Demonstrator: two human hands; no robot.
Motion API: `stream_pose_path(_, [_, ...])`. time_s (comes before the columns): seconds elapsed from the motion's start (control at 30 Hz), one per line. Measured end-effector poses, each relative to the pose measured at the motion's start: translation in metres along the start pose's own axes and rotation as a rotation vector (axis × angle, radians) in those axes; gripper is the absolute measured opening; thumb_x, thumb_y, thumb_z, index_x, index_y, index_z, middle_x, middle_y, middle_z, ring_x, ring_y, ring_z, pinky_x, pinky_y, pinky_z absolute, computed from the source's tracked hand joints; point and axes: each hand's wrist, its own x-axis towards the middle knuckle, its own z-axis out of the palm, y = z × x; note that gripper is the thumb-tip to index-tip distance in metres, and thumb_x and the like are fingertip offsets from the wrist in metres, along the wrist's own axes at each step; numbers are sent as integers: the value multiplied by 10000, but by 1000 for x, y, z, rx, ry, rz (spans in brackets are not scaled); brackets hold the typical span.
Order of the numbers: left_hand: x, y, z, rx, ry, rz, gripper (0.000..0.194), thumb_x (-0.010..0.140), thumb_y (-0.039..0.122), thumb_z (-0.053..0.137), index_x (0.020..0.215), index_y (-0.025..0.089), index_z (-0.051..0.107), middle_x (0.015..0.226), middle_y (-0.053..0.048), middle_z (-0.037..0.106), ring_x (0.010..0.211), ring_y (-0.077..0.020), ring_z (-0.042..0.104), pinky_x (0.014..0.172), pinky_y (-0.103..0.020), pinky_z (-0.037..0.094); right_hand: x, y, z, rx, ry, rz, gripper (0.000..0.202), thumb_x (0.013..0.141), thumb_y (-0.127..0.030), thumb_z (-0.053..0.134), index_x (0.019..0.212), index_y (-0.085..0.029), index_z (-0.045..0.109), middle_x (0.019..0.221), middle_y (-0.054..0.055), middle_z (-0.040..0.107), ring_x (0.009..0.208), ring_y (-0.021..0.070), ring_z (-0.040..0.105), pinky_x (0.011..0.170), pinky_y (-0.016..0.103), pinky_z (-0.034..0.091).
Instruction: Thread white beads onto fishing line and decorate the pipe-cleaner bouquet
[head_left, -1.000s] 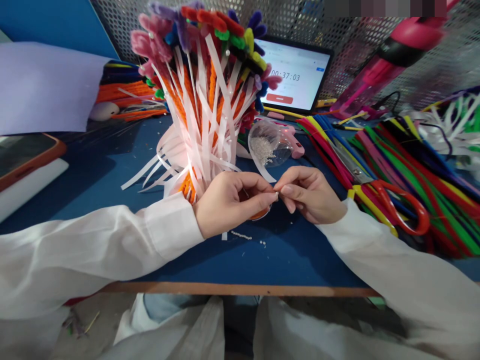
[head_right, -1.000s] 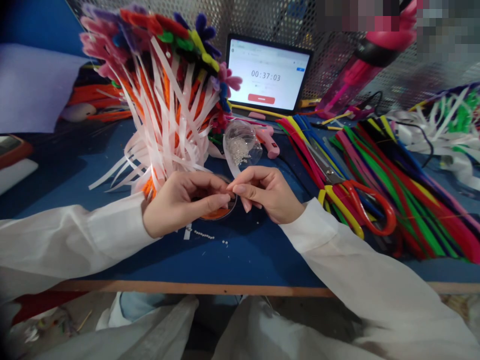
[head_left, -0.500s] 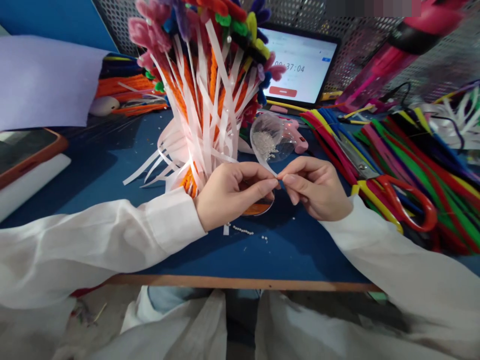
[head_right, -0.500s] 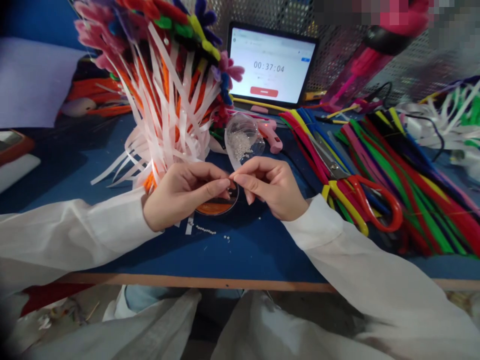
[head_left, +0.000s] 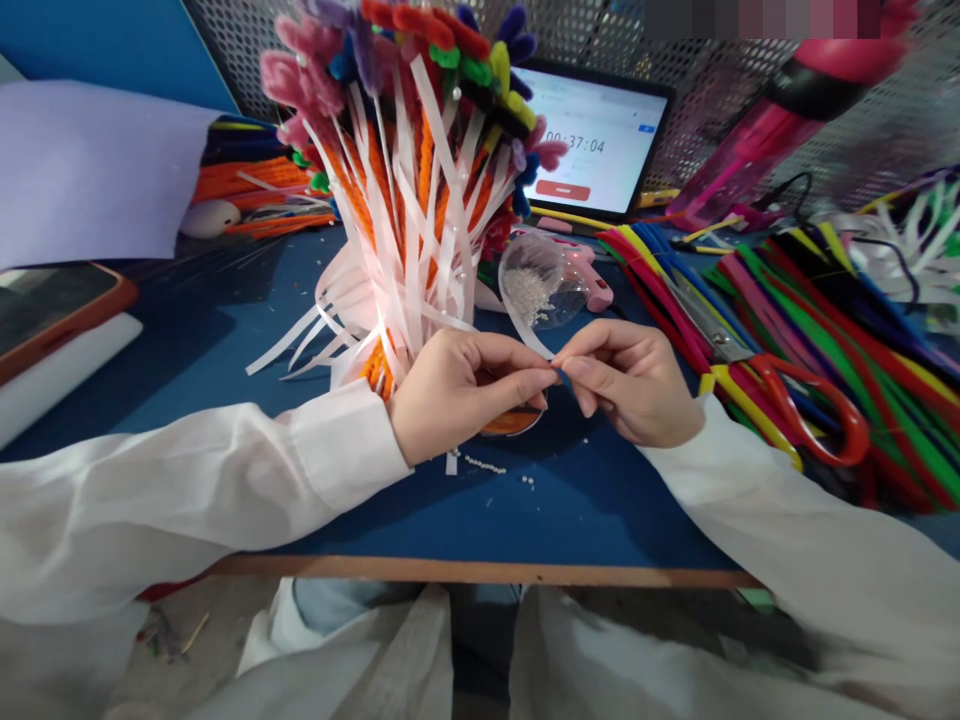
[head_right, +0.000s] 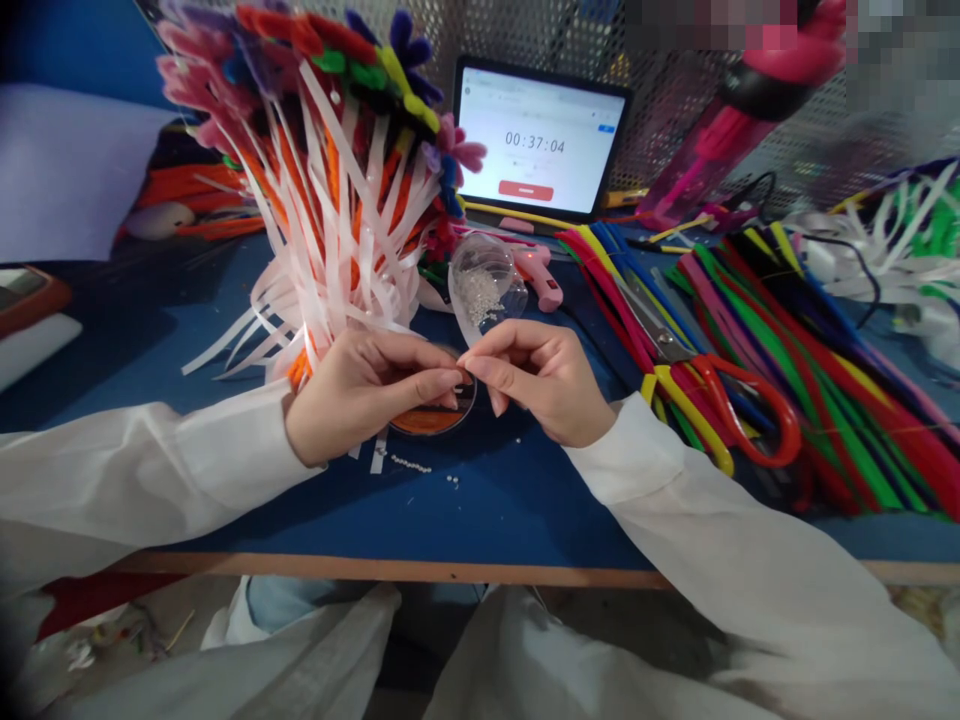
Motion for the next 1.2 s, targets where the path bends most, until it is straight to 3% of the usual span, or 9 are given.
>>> stream_pose_path(0.4, [0,-2,0,28,11,-18,122,798,225,740,823,106,748,723,-50,746,658,-111,694,626,-184,573,2,0,-5,-140,33,-37,87,870,-296,710,841,-218,738,473,-72,574,362,50,458,391,200,314])
stream_pose_path(0.5, [-1,-3,1,42,24,6,126,817,228,714,808,103,732,723,-59,742,665,-111,692,638,-191,575,11,3,-17,-454,144,-99,174,886,-351,673,869,-200,758,502,-37,609,425,89,529,447,226,369])
stream_pose_path(0.6, [-1,-3,2,56,31,19,127,819,227,707,786,105,722,709,-63,737,657,-113,689,622,-195,570,23,10,-29,-984,241,-140,185,856,-333,688,893,-183,791,548,11,662,536,147,615,568,277,422])
stream_pose_path(0.67, [-1,-2,2,60,37,15,125,818,224,705,782,105,718,712,-66,737,660,-115,690,620,-195,569,29,15,-34,-1298,249,-135,209,865,-349,665,942,-217,807,637,39,719,640,195,665,594,298,385])
stream_pose_path(0.77, [-1,-1,2,62,41,8,125,812,226,710,795,103,719,719,-66,739,658,-113,690,616,-191,567,34,18,-33,-1580,226,-50,280,901,-417,605,1035,-267,800,790,70,774,741,240,692,569,301,286])
stream_pose_path(0.93, [-1,-2,2,65,36,5,137,806,238,715,802,101,720,717,-66,738,653,-116,691,620,-197,572,36,16,-26,-1756,192,63,355,937,-467,532,1066,-259,789,835,121,775,715,250,678,558,305,176])
stream_pose_path(1.2, [0,-2,2,78,27,9,134,800,233,711,796,100,722,723,-70,740,650,-122,690,615,-204,571,36,14,-20,-1804,91,41,380,970,-316,424,1055,-206,778,810,127,753,704,220,638,568,318,154])
